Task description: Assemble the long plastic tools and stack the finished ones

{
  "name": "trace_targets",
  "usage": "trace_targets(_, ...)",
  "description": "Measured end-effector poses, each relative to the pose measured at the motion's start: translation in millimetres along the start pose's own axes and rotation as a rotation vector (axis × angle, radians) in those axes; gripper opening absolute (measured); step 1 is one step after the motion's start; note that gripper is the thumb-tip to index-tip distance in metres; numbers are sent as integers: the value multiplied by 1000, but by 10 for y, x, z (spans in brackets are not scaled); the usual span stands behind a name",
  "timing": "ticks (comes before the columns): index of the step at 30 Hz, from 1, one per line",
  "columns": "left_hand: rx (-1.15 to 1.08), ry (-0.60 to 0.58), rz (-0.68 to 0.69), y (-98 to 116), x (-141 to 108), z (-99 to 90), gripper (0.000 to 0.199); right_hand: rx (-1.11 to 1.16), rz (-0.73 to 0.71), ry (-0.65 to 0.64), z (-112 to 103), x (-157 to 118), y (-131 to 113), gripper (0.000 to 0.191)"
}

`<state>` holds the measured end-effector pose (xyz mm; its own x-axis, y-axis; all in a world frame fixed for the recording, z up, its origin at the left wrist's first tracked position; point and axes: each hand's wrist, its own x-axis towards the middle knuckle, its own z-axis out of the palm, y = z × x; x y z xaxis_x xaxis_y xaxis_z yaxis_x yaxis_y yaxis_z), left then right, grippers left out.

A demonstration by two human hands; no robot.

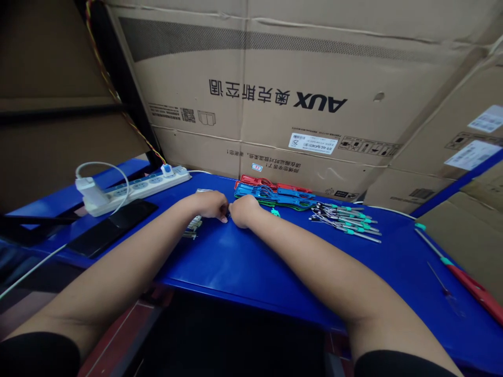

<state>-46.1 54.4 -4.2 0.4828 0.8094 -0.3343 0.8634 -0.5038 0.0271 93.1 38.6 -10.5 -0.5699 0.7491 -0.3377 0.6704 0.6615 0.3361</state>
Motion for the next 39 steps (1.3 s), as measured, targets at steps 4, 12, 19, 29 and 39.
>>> trace_targets(4, 0, 49, -14, -14, 57, 33, 23, 18, -38, 40, 30, -44, 46, 30)
trace_targets(12, -26, 128, -22, -47, 107, 64, 24, 61, -83, 122, 20, -106, 59, 31)
trace_targets(19, -127, 114, 38, -113, -14, 1, 27, 114, -31, 246, 89, -295, 274, 30)
trace_targets(29, -92, 135, -16, -97, -24, -1, 40, 180, -59, 318, 242, -209, 226, 37)
trace_targets(39, -96, 173, -9, -102, 56, 32, 39, 239, -114, 313, 245, -200, 257, 40)
